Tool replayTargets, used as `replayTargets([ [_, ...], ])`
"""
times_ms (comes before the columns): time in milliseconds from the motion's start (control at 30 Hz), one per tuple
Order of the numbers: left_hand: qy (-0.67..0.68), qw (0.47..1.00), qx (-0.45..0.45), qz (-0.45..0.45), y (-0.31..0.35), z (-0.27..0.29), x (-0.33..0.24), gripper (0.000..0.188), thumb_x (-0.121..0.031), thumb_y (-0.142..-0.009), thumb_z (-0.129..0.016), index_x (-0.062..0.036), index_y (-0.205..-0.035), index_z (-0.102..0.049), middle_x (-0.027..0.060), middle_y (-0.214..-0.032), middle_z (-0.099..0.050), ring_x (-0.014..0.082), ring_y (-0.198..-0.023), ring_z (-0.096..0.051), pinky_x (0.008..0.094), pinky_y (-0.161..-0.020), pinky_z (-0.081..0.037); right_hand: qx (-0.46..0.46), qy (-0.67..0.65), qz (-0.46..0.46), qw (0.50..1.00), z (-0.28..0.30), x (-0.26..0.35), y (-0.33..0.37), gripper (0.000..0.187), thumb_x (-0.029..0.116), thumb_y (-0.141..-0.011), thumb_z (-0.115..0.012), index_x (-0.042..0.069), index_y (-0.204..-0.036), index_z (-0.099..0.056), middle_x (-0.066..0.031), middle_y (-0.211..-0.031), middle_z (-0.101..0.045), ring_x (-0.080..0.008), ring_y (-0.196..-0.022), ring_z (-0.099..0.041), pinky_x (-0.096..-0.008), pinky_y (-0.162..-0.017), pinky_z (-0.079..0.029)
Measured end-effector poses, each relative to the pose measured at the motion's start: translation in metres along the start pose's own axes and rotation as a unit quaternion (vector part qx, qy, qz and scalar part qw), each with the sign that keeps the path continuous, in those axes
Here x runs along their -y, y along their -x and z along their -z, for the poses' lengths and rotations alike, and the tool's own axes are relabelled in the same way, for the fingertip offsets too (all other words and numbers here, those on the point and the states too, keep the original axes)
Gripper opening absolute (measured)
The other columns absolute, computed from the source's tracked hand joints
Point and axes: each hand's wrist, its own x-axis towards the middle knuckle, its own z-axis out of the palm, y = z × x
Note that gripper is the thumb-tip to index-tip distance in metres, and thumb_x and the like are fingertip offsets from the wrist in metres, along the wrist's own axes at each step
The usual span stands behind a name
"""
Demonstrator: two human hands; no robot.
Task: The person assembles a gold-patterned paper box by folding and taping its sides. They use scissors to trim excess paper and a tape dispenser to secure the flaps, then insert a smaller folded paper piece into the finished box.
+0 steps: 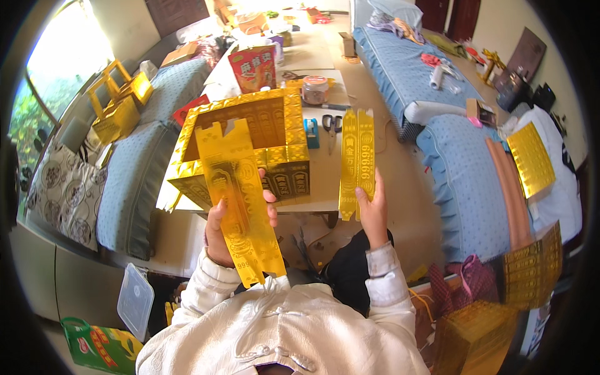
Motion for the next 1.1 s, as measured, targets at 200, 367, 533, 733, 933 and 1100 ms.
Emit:
replayTargets([
  [200,0.033,0.999,0.013,0.041,0.008,0.009,0.002,0.099,-0.069,-0.094,-0.064,-0.0023,-0.160,-0.031,0.0205,-0.126,-0.065,0.0338,-0.104,-0.067,0.0418,-0.088,-0.057,0.039,0.333,-0.021,0.942,-0.003,-0.061,-0.026,0.042,0.010,-0.099,-0.068,0.002,-0.140,-0.062,-0.0208,-0.142,-0.060,-0.0360,-0.118,-0.064,-0.0396,-0.104,-0.050],
  [367,-0.022,0.999,-0.002,0.037,0.015,0.023,0.000,0.104,-0.073,-0.092,-0.064,-0.0026,-0.161,-0.032,0.0191,-0.123,-0.065,0.0296,-0.099,-0.065,0.0383,-0.085,-0.054,0.027,0.072,0.089,0.993,-0.038,0.059,-0.028,0.039,0.018,-0.101,-0.070,0.004,-0.136,-0.065,-0.0169,-0.140,-0.061,-0.0359,-0.116,-0.062,-0.0430,-0.108,-0.047],
  [533,-0.104,0.992,0.008,0.065,0.017,0.012,-0.001,0.105,-0.078,-0.086,-0.069,-0.0034,-0.154,-0.041,0.0139,-0.119,-0.063,0.0213,-0.096,-0.060,0.0323,-0.082,-0.050,0.148,0.173,0.396,0.890,-0.070,0.190,-0.038,0.043,0.031,-0.100,-0.071,0.007,-0.135,-0.065,-0.0105,-0.136,-0.063,-0.0318,-0.121,-0.060,-0.0435,-0.108,-0.046],
  [733,-0.156,0.979,-0.004,0.128,0.033,0.022,-0.002,0.103,-0.081,-0.081,-0.071,-0.0053,-0.147,-0.048,0.0092,-0.120,-0.061,0.0147,-0.100,-0.056,0.0281,-0.083,-0.047,0.146,0.228,0.448,0.852,-0.082,0.195,-0.040,0.041,0.026,-0.094,-0.076,0.009,-0.131,-0.067,-0.0079,-0.132,-0.065,-0.0309,-0.123,-0.059,-0.0440,-0.104,-0.048],
  [933,-0.112,0.984,0.012,0.136,0.038,0.022,-0.004,0.098,-0.077,-0.085,-0.071,-0.0068,-0.149,-0.047,0.0109,-0.122,-0.062,0.0176,-0.101,-0.057,0.0300,-0.085,-0.047,0.143,0.244,0.457,0.843,-0.086,0.190,-0.031,0.042,0.022,-0.090,-0.081,0.011,-0.129,-0.070,-0.0070,-0.128,-0.066,-0.0285,-0.119,-0.061,-0.0418,-0.101,-0.050],
  [1100,-0.112,0.981,0.037,0.153,0.039,0.024,-0.008,0.103,-0.079,-0.081,-0.074,-0.0072,-0.150,-0.047,0.0111,-0.124,-0.062,0.0178,-0.102,-0.057,0.0300,-0.087,-0.047,0.138,0.216,0.446,0.858,-0.086,0.191,-0.028,0.034,0.018,-0.087,-0.084,0.012,-0.118,-0.072,-0.0050,-0.118,-0.067,-0.0267,-0.111,-0.063,-0.0411,-0.096,-0.049],
])
